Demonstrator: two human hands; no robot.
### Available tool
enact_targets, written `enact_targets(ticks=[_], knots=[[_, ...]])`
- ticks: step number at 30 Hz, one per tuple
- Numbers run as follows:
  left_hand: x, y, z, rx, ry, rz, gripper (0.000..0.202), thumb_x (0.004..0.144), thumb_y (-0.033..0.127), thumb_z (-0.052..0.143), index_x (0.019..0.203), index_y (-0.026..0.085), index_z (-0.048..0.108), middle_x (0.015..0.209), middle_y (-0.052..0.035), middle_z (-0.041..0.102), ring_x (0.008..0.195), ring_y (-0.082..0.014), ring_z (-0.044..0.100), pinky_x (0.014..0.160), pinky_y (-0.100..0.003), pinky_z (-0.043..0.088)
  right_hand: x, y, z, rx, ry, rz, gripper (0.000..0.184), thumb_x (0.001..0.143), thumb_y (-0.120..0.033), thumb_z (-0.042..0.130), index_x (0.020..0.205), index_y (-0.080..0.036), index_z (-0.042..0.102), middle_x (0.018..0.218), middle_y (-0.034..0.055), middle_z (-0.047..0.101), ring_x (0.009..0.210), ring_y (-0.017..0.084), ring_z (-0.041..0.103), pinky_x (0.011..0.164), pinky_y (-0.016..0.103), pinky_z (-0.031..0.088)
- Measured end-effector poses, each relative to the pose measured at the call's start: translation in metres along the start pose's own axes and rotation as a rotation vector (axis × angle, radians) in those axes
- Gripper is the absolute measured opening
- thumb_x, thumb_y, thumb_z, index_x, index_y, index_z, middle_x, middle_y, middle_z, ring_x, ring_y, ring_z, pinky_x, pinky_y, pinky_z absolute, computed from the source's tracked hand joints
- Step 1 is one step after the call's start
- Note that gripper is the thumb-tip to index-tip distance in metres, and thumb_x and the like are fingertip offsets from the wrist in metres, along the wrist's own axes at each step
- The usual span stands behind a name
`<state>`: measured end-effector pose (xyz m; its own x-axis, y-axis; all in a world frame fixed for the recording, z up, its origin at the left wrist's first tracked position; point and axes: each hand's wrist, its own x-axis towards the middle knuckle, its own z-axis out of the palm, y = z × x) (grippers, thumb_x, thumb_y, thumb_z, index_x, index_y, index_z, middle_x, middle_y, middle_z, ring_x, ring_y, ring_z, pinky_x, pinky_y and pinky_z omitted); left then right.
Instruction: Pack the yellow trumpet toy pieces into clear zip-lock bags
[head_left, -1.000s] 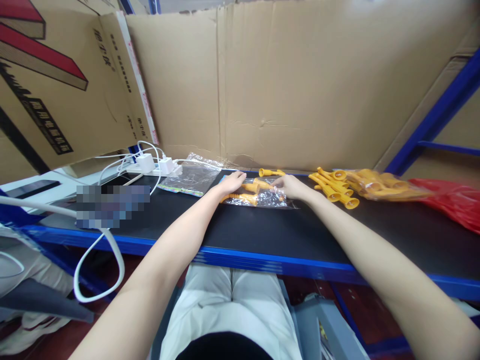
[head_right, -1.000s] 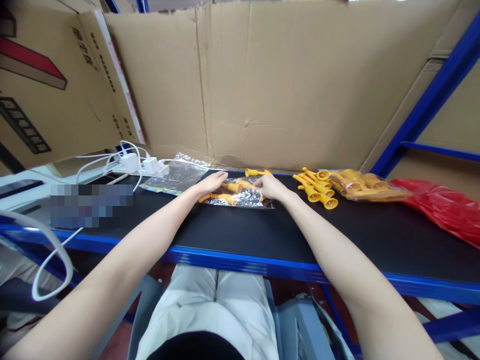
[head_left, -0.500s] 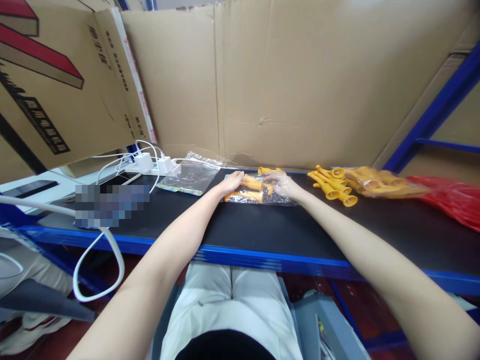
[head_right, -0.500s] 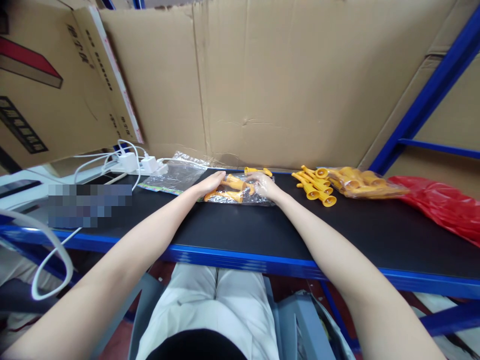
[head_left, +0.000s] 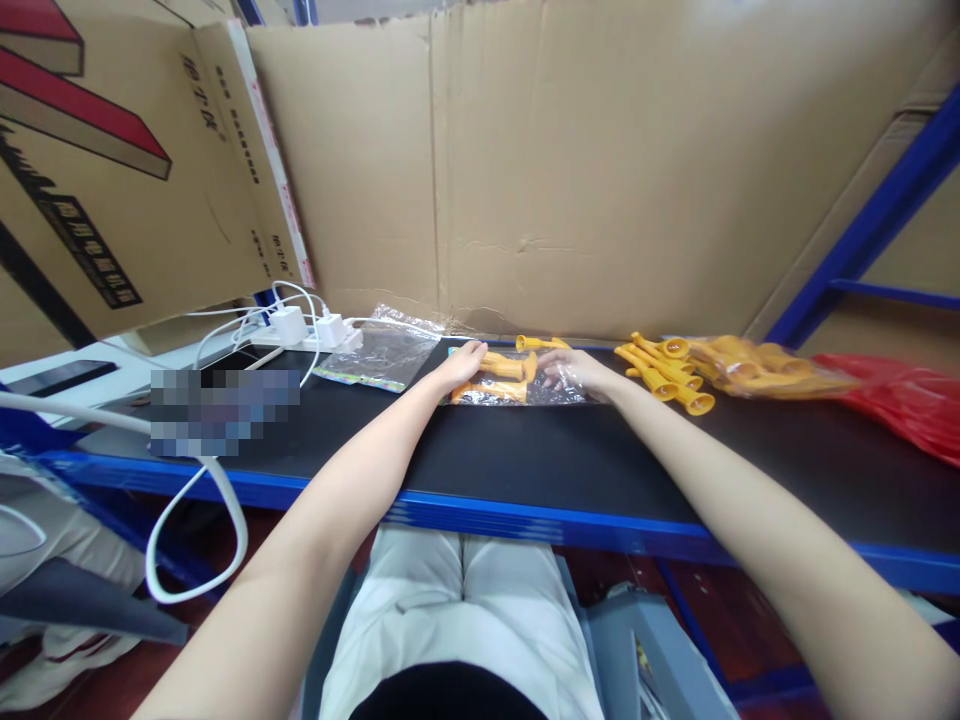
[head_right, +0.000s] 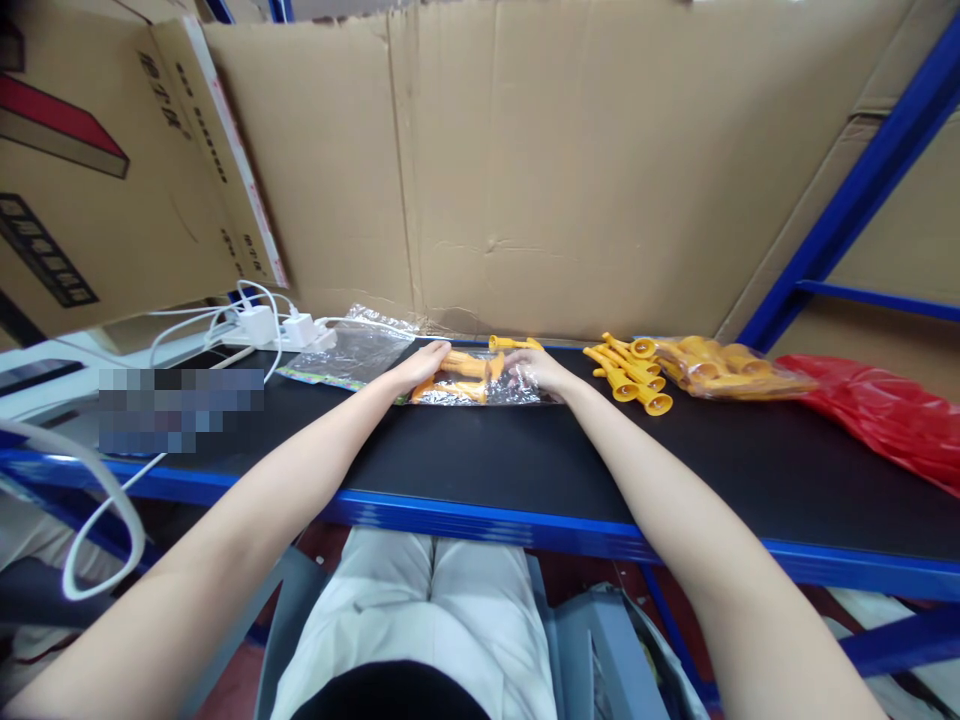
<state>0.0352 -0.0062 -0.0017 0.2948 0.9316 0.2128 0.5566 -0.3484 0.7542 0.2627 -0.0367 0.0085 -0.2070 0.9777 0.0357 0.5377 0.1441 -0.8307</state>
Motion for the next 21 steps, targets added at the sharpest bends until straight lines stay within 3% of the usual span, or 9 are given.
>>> enact_targets(ticks=[3, 6, 10, 13, 17, 21], knots=[[0.0, -0.001, 0.001, 0.071, 0.018, 0.01, 0.04, 0.09, 0.032, 0.032, 0.12, 0.011, 0.048, 0.126, -0.0124, 0.054, 0.113, -0.0225, 0.051, 0.092, -0.031, 0.04, -0.001, -0.001, -0.001, 0.035, -0.064, -0.039, 0.041, 0.072, -0.014, 0.053, 0.112, -0.017, 0.061, 0.117, 0.011, 0.059, 0.071, 0.012, 0.059, 0.071, 0.035, 0.052], [0.0, -0.001, 0.001, 0.252, 0.025, 0.079, 0.037, 0.086, 0.025, 0.04, 0.12, 0.012, 0.045, 0.129, -0.0136, 0.049, 0.118, -0.0232, 0.046, 0.099, -0.035, 0.034, -0.001, -0.002, 0.002, 0.024, -0.082, -0.115, 0.045, 0.07, -0.013, 0.054, 0.114, -0.02, 0.061, 0.123, 0.0098, 0.056, 0.089, 0.017, 0.059, 0.075, 0.034, 0.052], [-0.002, 0.003, 0.002, 0.464, 0.064, 0.193, 0.019, 0.083, 0.023, 0.045, 0.1, 0.017, 0.05, 0.116, -0.0113, 0.055, 0.112, -0.0246, 0.048, 0.098, -0.042, 0.032, 0.002, 0.0, 0.005, -0.058, -0.023, -0.118, 0.036, 0.073, -0.02, 0.058, 0.109, -0.017, 0.062, 0.116, 0.0118, 0.058, 0.086, 0.018, 0.06, 0.074, 0.036, 0.052], [-0.004, 0.006, 0.004, 0.487, 0.013, 0.274, 0.005, 0.083, 0.021, 0.044, 0.083, 0.018, 0.049, 0.106, -0.009, 0.056, 0.106, -0.022, 0.05, 0.093, -0.037, 0.037, 0.003, 0.001, 0.003, -0.159, 0.006, -0.103, 0.028, 0.075, -0.029, 0.058, 0.098, -0.014, 0.065, 0.103, 0.0106, 0.064, 0.08, 0.017, 0.061, 0.078, 0.039, 0.05], [-0.006, 0.007, 0.005, 0.479, -0.094, 0.294, 0.012, 0.085, 0.025, 0.043, 0.076, 0.018, 0.047, 0.096, -0.0081, 0.056, 0.099, -0.0216, 0.052, 0.087, -0.034, 0.041, -0.001, -0.003, -0.003, -0.263, -0.177, -0.127, 0.026, 0.074, -0.032, 0.062, 0.094, -0.017, 0.069, 0.102, 0.0066, 0.067, 0.097, 0.019, 0.059, 0.094, 0.038, 0.041], [-0.007, 0.008, 0.005, 0.483, -0.103, 0.267, 0.015, 0.087, 0.027, 0.041, 0.078, 0.018, 0.049, 0.097, -0.0079, 0.057, 0.098, -0.0215, 0.053, 0.087, -0.033, 0.041, -0.002, -0.004, -0.008, -0.251, -0.305, -0.116, 0.026, 0.074, -0.027, 0.062, 0.097, -0.02, 0.07, 0.108, 0.0042, 0.066, 0.105, 0.021, 0.057, 0.099, 0.039, 0.037]])
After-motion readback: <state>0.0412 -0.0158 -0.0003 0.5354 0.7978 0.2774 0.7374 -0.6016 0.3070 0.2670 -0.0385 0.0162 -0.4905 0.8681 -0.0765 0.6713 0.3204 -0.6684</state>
